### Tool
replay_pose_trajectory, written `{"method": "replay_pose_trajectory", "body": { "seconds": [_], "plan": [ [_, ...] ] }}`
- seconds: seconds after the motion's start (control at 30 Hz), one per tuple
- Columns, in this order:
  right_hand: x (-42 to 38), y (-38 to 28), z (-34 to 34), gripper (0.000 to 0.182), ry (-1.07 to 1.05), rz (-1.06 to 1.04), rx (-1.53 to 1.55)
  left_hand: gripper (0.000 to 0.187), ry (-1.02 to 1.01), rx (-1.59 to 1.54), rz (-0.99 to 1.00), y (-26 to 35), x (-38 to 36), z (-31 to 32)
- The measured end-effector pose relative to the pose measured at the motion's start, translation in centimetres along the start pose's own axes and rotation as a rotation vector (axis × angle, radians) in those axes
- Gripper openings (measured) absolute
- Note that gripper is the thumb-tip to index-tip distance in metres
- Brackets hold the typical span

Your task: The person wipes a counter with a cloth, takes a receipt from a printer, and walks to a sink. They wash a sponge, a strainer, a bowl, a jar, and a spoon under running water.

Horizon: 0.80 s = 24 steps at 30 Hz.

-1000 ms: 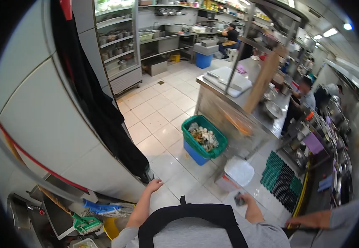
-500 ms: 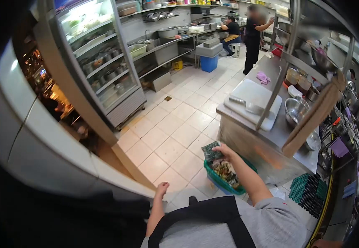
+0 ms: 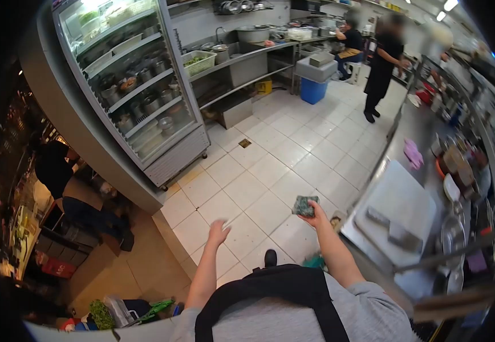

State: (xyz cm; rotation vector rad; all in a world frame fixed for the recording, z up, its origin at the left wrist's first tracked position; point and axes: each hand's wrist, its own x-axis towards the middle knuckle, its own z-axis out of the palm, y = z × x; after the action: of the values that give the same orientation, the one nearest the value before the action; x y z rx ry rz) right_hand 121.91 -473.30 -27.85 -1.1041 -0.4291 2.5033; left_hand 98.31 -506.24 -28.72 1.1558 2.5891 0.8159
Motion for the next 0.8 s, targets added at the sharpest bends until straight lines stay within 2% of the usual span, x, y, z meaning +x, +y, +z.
{"method": "replay_pose_trajectory", "body": {
  "seconds": [0.07,0.1,0.13,0.2,0.23,0.3,0.37,0.5,0.57,0.63,0.7,0.73,0.8],
  "plan": [
    [6.4,-2.2,-1.3,0.038,0.047,-0.006,-0.167,0.045,-0.114,0.037,-0.389,-7.9,-2.0,1.0],
    [8.6,-3.5,-1.8,0.039,0.131,-0.001,-0.239,0.051,-0.305,0.122,-0.620,-13.6,-3.1,2.5],
    [10.6,-4.5,-2.3,0.041,0.223,0.004,-0.309,0.055,-0.190,-0.220,-0.692,-17.7,-6.3,2.8],
    [12.7,-7.1,-2.0,0.044,0.502,-0.005,-0.506,0.054,-0.408,-0.005,-0.994,-17.6,-10.2,1.3],
    [13.5,-8.6,-1.7,0.044,0.530,0.002,-0.549,0.053,-0.453,-0.010,-1.077,-17.1,-10.6,0.9],
    [15.9,-11.7,-1.6,0.044,0.588,0.019,-0.648,0.052,-0.511,-0.020,-1.189,-16.4,-9.4,0.6],
    [19.1,-15.0,-1.5,0.044,0.652,-0.002,-0.620,0.052,-0.551,-0.034,-1.239,-16.4,-6.5,1.3],
    [26.7,-20.3,-1.2,0.037,0.729,-0.120,-0.562,0.050,-0.529,-0.056,-1.136,-18.1,5.3,3.7],
    [28.3,-22.4,0.8,0.040,0.638,-0.080,-0.546,0.049,-0.471,-0.023,-1.002,-20.0,14.8,4.5],
    [30.6,-24.8,2.4,0.041,0.604,-0.054,-0.501,0.048,-0.373,0.043,-0.814,-21.8,27.8,5.3],
    [35.7,-27.5,-0.8,0.040,0.628,-0.050,-0.428,0.047,-0.252,0.120,-0.598,-21.8,44.2,6.4],
    [36.8,-29.5,0.5,0.040,0.656,-0.074,-0.413,0.045,-0.241,0.129,-0.505,-20.5,53.0,7.2],
    [39.0,-31.2,3.1,0.039,0.705,-0.107,-0.371,0.041,-0.181,0.059,-0.281,-10.7,67.3,3.7]
  ]
}}
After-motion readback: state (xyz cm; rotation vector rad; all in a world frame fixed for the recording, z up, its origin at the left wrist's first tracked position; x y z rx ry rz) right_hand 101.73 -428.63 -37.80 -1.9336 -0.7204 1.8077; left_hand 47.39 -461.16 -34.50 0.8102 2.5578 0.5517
